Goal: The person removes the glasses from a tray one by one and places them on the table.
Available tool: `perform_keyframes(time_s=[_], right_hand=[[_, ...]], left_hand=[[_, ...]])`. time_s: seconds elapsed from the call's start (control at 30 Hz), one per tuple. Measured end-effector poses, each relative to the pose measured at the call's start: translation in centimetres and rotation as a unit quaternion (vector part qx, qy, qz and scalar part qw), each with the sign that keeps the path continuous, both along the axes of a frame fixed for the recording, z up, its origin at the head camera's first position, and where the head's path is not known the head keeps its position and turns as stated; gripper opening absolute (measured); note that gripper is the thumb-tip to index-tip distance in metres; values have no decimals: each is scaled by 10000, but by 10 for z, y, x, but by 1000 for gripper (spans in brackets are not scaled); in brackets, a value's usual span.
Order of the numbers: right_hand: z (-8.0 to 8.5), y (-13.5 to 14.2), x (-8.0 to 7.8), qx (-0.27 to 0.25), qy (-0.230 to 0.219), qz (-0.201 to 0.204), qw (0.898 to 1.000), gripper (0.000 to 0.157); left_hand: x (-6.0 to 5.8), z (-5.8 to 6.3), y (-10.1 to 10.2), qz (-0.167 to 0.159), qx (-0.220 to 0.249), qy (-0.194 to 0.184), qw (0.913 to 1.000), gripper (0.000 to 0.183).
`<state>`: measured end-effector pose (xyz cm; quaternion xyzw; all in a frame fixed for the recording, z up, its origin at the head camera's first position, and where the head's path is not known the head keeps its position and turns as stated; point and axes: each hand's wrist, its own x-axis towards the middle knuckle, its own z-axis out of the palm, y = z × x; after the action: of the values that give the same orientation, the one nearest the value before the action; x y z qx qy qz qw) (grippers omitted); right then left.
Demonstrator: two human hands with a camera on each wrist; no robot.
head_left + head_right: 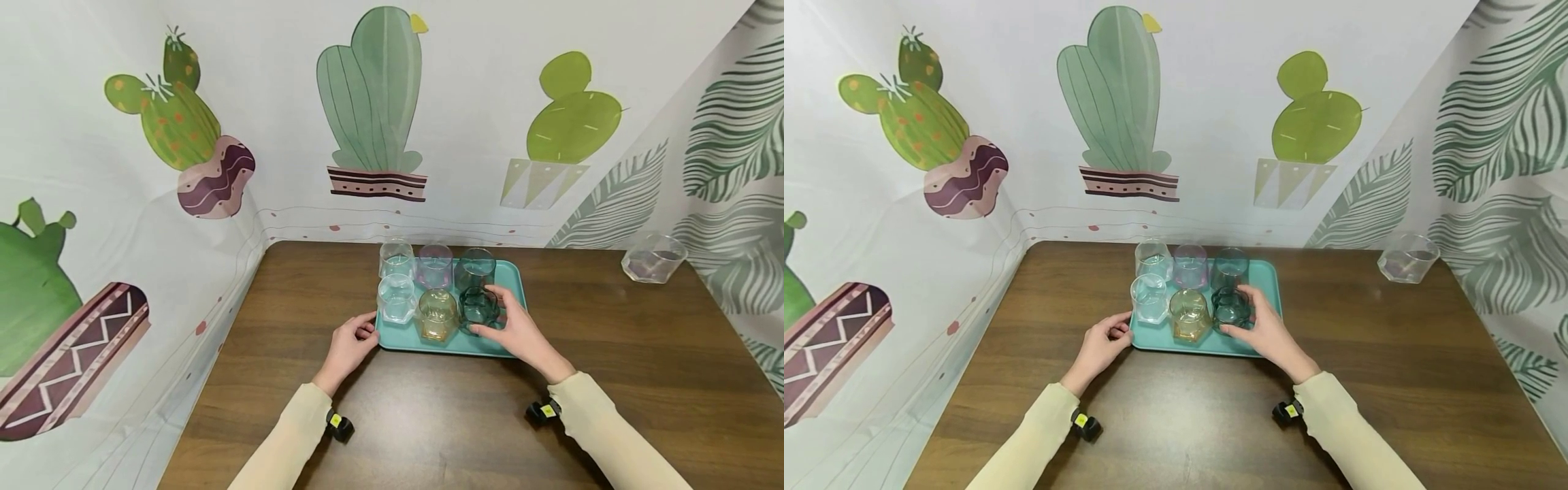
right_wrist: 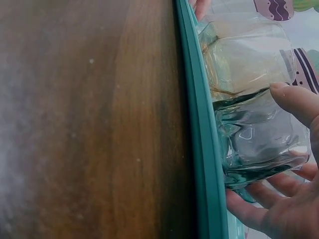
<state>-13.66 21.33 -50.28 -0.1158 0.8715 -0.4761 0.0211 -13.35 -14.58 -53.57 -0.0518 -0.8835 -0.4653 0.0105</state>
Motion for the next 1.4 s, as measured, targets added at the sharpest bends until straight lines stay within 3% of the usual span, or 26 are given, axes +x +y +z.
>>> perform_keyframes(time_s=[0.33,0.6,1.4], right_hand=[[2,4,4,77,44,-15,10000,85],[-3,10,7,-34,102,-47,9999,84],[-2,43,16,112,310,-613,9976,78]], left_hand=[[1,0,-1,-51,54,132,9999,43],[0,1,0,-24,7,-5,10000,44],[1,2,1,26,21,-73,10000,43]])
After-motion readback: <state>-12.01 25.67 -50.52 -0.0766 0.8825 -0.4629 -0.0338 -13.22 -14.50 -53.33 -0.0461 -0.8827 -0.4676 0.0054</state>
